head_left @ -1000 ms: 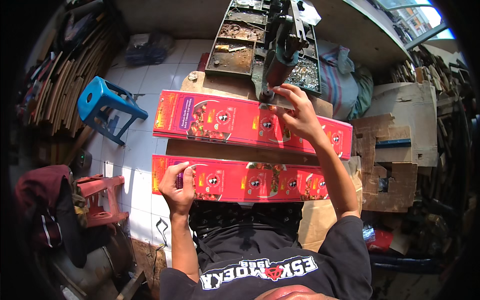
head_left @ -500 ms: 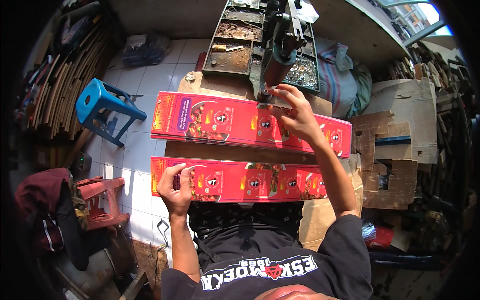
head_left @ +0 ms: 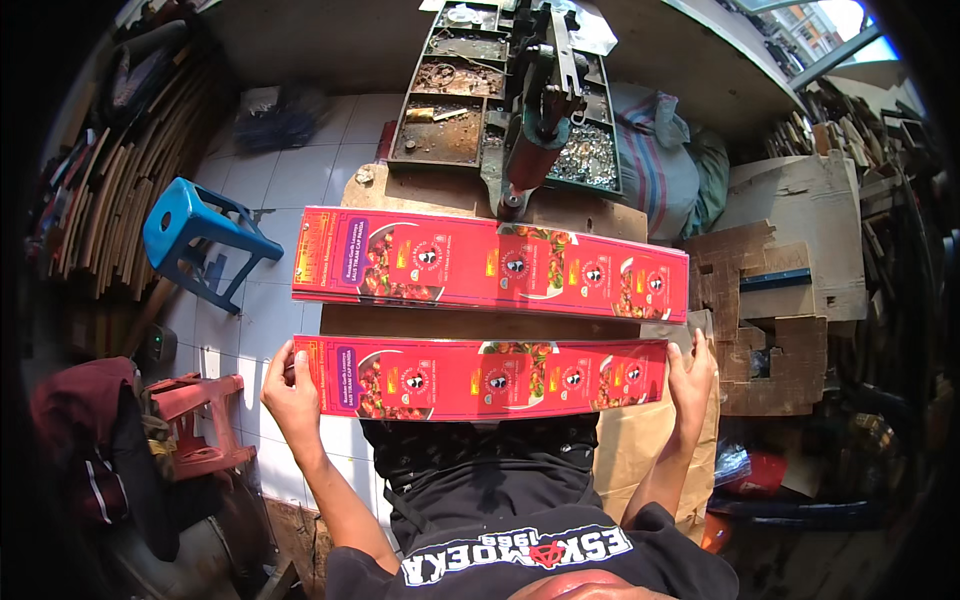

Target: The person aligns a grey rectangular component under a manual press machine to punch holes and then picks up and examines red packaging boxes.

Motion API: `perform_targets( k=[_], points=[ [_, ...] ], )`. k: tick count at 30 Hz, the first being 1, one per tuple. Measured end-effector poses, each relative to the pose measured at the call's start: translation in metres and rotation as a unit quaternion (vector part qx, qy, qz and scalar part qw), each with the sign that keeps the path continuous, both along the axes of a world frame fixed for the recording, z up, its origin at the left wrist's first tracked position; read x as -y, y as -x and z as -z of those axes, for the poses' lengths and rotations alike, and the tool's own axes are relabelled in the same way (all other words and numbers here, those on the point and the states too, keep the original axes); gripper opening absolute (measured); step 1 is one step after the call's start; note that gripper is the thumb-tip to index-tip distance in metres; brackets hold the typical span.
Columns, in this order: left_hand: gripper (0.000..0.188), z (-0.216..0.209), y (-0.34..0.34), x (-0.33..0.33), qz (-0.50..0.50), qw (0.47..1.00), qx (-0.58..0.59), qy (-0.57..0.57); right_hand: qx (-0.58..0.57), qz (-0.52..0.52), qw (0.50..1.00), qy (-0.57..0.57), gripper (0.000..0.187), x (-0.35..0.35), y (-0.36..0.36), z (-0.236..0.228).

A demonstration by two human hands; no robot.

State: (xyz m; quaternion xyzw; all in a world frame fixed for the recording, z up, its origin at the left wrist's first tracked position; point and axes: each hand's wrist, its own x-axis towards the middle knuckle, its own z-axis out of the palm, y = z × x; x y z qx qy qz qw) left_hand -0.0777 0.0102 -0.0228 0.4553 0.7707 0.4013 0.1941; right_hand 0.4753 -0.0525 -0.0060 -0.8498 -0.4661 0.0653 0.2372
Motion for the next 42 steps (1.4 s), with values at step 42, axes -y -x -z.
perform_targets(
  k=[42],
  points=[
    [0.075, -0.09, -0.029, 0.01, 0.047, 0.889, 0.244, -0.384, -0.633, -0.203, 0.531, -0.526, 0.049, 0.036, 0.001, -0.045]
  ],
)
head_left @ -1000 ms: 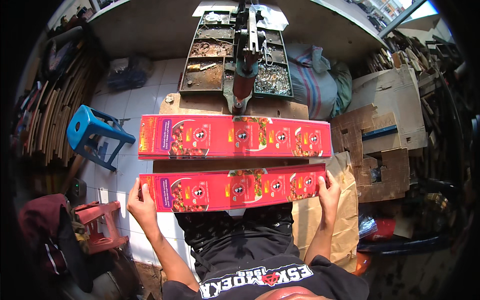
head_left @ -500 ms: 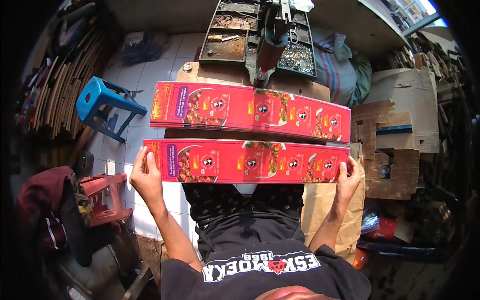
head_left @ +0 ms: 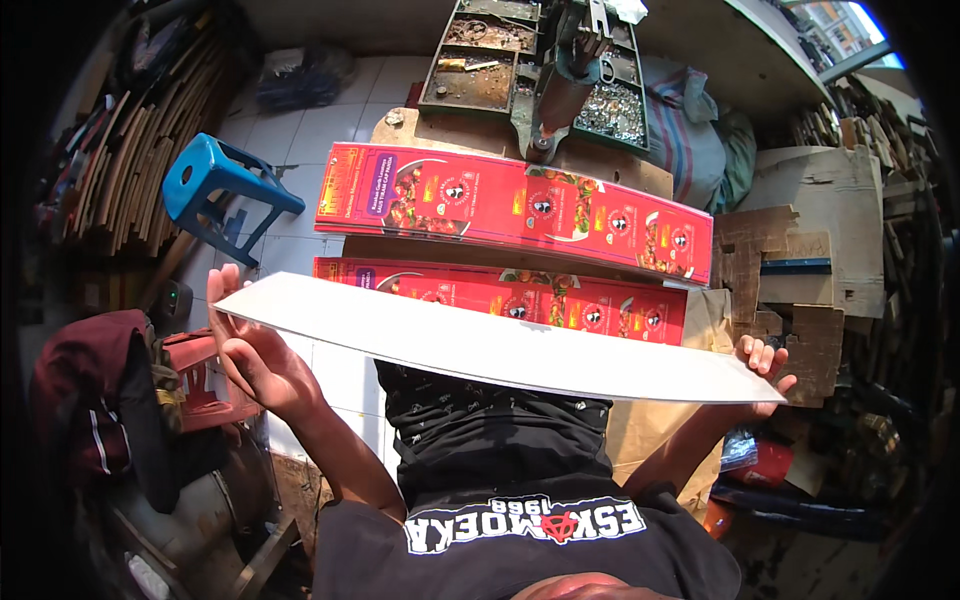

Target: The person aligns a grey rectangular component under a manual press machine to punch holes and then picks up and examines red packaging boxes.

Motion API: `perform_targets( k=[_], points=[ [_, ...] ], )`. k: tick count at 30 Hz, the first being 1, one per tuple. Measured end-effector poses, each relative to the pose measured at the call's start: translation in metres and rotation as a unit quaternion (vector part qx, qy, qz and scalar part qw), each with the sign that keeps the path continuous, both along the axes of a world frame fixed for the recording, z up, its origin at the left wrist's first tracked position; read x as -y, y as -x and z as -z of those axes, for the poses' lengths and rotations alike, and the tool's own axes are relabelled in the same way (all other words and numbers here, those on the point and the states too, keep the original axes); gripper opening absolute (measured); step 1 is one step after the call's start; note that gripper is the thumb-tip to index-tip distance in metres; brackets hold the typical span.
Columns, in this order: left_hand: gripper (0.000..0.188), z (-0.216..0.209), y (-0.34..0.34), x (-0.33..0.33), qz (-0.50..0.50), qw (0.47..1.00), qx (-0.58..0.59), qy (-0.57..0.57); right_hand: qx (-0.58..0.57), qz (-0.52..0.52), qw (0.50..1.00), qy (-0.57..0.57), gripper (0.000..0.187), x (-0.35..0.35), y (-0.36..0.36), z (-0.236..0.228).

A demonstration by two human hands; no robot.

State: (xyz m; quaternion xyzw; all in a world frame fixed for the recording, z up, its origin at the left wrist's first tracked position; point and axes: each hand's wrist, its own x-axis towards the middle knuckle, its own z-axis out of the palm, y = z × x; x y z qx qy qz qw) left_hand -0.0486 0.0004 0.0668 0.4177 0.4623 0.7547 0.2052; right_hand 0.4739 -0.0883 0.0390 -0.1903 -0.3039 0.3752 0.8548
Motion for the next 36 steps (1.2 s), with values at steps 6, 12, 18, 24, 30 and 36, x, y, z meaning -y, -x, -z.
perform_targets(
  k=[6, 12, 18, 24, 30, 36],
  points=[
    [0.055, -0.008, -0.029, -0.005, 0.147, 0.96, 0.216, 0.101, -0.059, -0.135, 0.987, -0.062, 0.047, 0.017, -0.022, 0.017],
    [0.054, 0.002, -0.052, -0.012, 0.191, 0.933, 0.284, 0.109, 0.283, -0.094, 0.921, 0.251, 0.06, 0.053, -0.033, -0.002],
    [0.056, 0.013, -0.109, -0.031, 0.365, 0.875, 0.286, 0.14, 0.551, -0.181, 0.701, 0.415, 0.048, 0.028, 0.029, -0.039],
    [0.056, 0.031, -0.144, -0.055, 0.444, 0.837, 0.247, 0.203, 0.471, -0.171, 0.753, 0.427, 0.054, 0.036, 0.076, -0.01],
    [0.059, 0.034, -0.141, -0.092, 0.489, 0.787, 0.139, 0.35, 0.471, -0.094, 0.767, 0.427, 0.055, 0.041, 0.095, 0.012],
    [0.057, 0.033, -0.142, -0.131, 0.485, 0.812, 0.076, 0.314, 0.507, -0.018, 0.759, 0.409, 0.051, 0.016, 0.104, 0.02]
  ],
)
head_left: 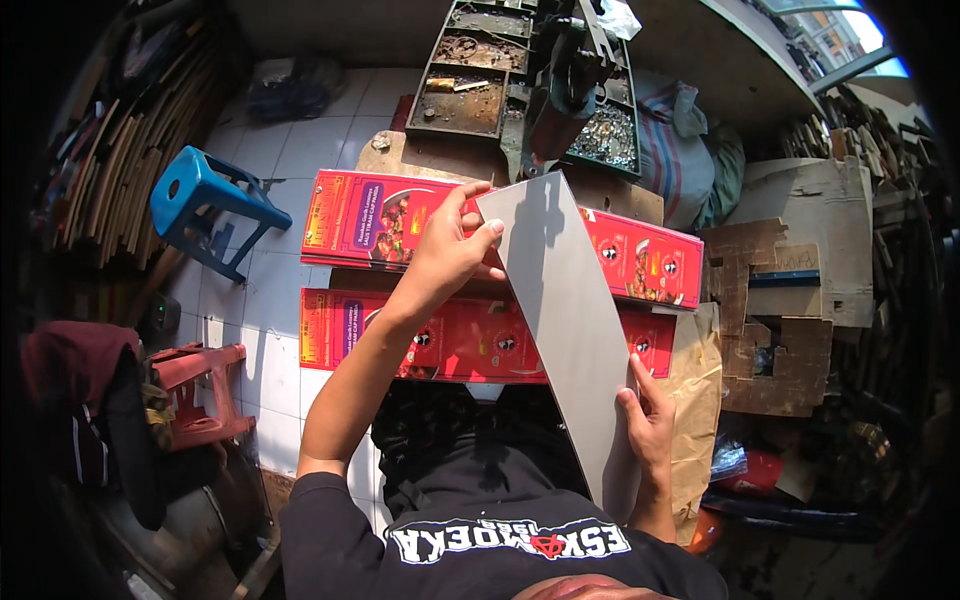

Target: The person aligns a grey rectangular component under a manual press machine to punch holes and then picks up and examines red packaging boxes.

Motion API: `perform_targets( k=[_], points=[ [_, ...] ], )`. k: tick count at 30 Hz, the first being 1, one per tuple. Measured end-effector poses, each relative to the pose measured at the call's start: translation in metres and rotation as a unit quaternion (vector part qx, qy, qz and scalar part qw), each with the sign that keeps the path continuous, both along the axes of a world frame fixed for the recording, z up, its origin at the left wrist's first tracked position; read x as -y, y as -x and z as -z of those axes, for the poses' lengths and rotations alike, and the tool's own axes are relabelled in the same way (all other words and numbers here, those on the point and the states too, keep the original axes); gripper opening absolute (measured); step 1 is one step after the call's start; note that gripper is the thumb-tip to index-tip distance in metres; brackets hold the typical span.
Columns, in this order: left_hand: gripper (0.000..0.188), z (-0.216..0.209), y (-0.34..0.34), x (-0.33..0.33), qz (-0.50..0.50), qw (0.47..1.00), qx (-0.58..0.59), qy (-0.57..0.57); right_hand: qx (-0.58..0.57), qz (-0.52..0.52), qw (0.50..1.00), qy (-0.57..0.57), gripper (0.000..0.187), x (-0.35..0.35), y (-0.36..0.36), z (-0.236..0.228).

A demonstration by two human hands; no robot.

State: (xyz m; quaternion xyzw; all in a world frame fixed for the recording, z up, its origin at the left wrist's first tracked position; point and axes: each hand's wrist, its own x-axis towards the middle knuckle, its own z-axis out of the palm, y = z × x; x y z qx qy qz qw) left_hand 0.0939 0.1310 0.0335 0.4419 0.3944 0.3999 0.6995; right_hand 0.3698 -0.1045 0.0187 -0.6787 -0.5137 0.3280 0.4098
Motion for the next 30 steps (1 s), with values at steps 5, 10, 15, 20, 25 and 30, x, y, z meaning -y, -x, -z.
perform_targets(
  k=[5, 10, 15, 20, 25, 30],
  points=[
    [0.057, 0.013, -0.002, -0.013, -0.035, 0.999, 0.002, -0.011, 0.024, -0.001, 0.999, 0.022, 0.05, -0.02, -0.003, -0.006],
    [0.057, 0.012, -0.002, -0.014, -0.039, 0.999, 0.004, -0.004, 0.027, -0.006, 0.999, 0.021, 0.049, -0.027, -0.005, -0.007],
    [0.058, 0.017, -0.004, -0.013, -0.05, 0.999, 0.008, -0.011, 0.036, -0.008, 0.999, 0.026, 0.049, -0.029, -0.005, -0.006],
    [0.059, 0.014, -0.003, -0.014, -0.055, 0.998, 0.011, -0.011, 0.018, -0.003, 1.0, 0.017, 0.049, -0.033, -0.001, -0.007],
    [0.059, 0.011, -0.004, -0.013, -0.052, 0.999, 0.009, -0.01, 0.032, -0.011, 0.999, 0.014, 0.048, -0.033, -0.002, -0.009],
    [0.058, 0.01, -0.004, -0.013, -0.056, 0.998, 0.009, -0.006, -0.031, -0.02, 0.994, 0.098, 0.051, -0.031, -0.003, -0.015]
  ],
)
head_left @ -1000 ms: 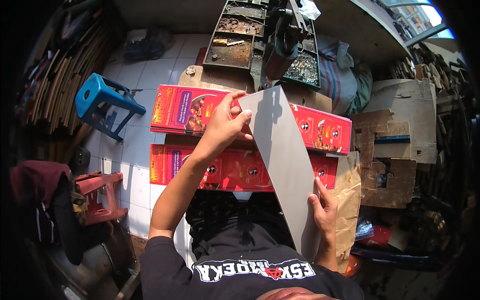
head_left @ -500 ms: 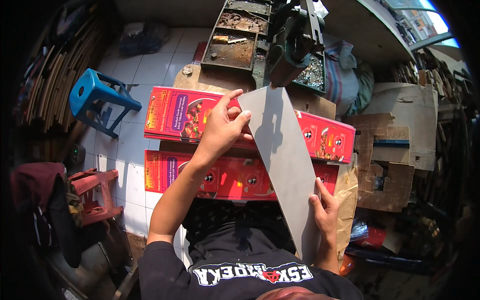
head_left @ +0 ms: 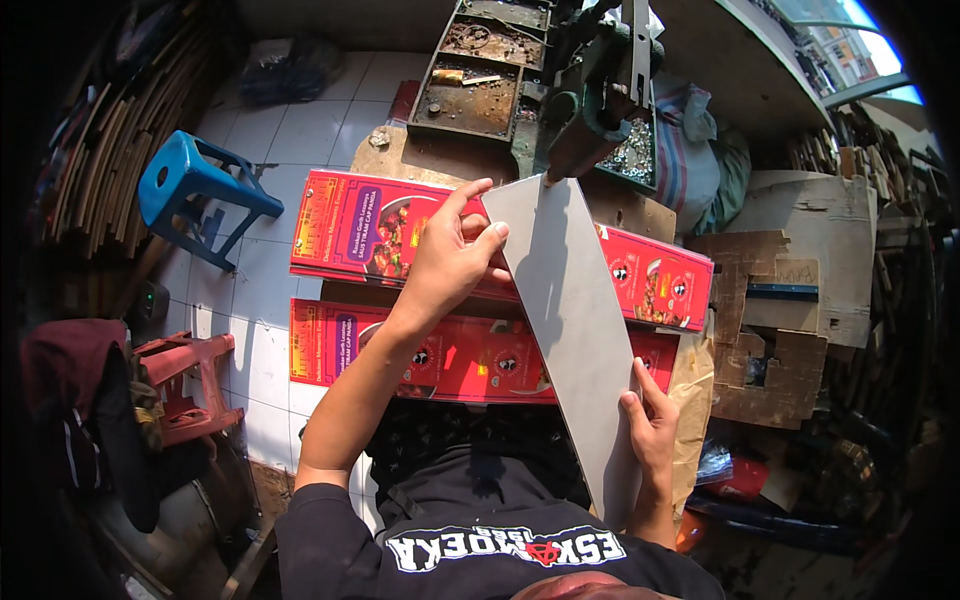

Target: The person aligns a grey rectangular component under a manual press machine to punch holes and then picks up and examines red packaging boxes.

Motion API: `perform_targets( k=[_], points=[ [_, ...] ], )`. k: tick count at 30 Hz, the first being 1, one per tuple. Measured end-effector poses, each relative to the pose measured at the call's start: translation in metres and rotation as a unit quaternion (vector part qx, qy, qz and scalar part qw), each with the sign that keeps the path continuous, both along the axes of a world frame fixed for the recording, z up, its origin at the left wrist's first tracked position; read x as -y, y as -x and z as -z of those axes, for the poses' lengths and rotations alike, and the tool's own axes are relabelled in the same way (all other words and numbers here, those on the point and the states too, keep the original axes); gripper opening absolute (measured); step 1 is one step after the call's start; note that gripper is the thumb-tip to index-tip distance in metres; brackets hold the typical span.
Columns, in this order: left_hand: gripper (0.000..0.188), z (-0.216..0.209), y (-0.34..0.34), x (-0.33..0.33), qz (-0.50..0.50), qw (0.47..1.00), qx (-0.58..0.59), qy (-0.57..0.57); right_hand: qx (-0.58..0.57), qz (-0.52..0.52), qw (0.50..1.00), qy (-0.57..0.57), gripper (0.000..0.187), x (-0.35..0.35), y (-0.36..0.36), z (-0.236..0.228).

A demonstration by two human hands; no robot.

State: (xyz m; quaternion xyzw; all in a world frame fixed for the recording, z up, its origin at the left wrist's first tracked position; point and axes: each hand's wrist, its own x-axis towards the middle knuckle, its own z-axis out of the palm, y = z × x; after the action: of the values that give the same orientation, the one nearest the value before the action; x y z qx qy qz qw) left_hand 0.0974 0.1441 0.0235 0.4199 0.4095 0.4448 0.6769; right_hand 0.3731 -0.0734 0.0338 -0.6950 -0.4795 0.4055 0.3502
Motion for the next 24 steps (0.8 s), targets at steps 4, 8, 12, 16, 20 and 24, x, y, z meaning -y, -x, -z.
perform_targets(
  k=[4, 8, 12, 16, 20, 24],
  points=[
    [0.058, 0.002, 0.0, 0.0, 0.002, 1.0, 0.002, 0.0, 0.005, -0.004, 1.0, -0.002, 0.051, 0.001, -0.001, 0.0],
    [0.058, 0.004, 0.0, 0.0, 0.007, 1.0, 0.0, -0.003, 0.037, 0.01, 0.997, -0.062, 0.048, -0.001, 0.001, 0.006],
    [0.058, 0.007, 0.001, 0.001, 0.009, 1.0, -0.012, -0.012, 0.026, 0.008, 0.998, -0.052, 0.049, -0.001, 0.002, 0.003],
    [0.058, 0.001, 0.001, 0.001, 0.001, 1.0, -0.021, -0.002, -0.005, 0.022, 0.996, -0.088, 0.051, -0.002, 0.002, 0.013],
    [0.056, -0.002, 0.002, 0.009, -0.002, 1.0, -0.008, 0.001, -0.091, 0.037, 0.995, -0.024, 0.031, 0.002, 0.008, -0.014],
    [0.053, -0.003, 0.022, 0.036, -0.029, 0.999, 0.014, 0.016, -0.083, -0.07, 0.994, 0.007, 0.023, -0.003, -0.021, -0.01]
  ],
)
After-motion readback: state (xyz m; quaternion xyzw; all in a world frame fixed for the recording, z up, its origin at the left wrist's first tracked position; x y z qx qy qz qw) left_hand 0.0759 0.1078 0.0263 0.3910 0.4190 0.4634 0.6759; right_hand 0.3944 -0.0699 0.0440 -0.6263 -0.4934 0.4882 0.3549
